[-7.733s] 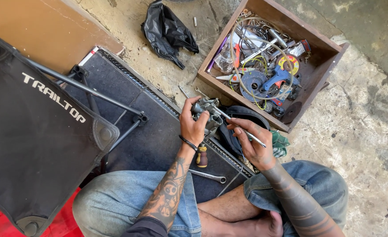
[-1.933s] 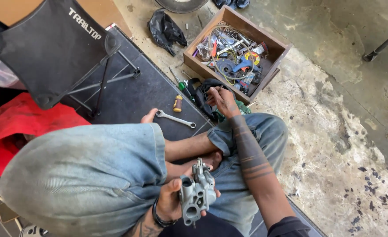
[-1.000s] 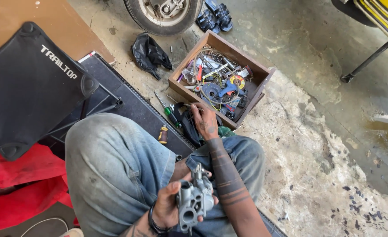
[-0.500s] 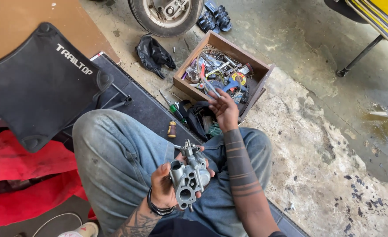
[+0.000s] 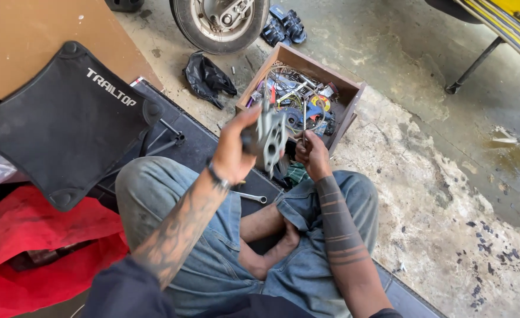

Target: Testing and adjusting the internal mechanisms of a motorcycle carburetor using a small tool

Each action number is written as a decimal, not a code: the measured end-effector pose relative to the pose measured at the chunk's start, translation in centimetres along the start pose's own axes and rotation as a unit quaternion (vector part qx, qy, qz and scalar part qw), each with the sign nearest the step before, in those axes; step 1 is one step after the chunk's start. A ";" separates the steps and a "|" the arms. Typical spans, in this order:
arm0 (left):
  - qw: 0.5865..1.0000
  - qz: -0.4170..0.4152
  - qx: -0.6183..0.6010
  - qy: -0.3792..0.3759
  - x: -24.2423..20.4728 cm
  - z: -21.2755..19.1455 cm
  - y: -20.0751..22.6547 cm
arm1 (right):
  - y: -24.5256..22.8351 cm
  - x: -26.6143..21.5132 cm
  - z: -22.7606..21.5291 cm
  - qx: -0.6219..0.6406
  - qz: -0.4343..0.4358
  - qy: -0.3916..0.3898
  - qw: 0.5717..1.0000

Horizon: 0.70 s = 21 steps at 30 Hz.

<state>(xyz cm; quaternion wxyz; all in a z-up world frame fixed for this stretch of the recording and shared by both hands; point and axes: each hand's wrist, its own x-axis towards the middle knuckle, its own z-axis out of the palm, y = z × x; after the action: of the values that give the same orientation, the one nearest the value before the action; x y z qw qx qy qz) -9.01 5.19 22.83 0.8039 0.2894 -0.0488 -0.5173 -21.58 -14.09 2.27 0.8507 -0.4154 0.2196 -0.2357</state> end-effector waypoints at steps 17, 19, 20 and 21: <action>0.981 0.070 -0.017 0.180 12.4 -12.1 -3.6 | 3.0 3.3 1.0 -0.113 -0.065 -0.087 0.988; 0.983 0.088 -0.014 0.163 13.2 -13.5 -4.1 | 3.5 4.0 0.2 -0.092 -0.074 -0.066 0.991; 0.982 0.085 -0.015 0.167 13.2 -13.7 -4.1 | 3.1 3.9 0.3 -0.091 -0.069 -0.063 0.991; 0.981 0.105 0.019 0.159 13.1 -13.9 -4.0 | 2.8 3.8 0.3 -0.118 -0.077 -0.048 0.989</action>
<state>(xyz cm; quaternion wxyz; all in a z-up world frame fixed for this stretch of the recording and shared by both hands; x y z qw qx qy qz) -0.95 -1.50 6.42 0.8457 0.3766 0.0396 -0.3759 -17.77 -14.56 -0.51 0.7850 -0.5390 0.1720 -0.2523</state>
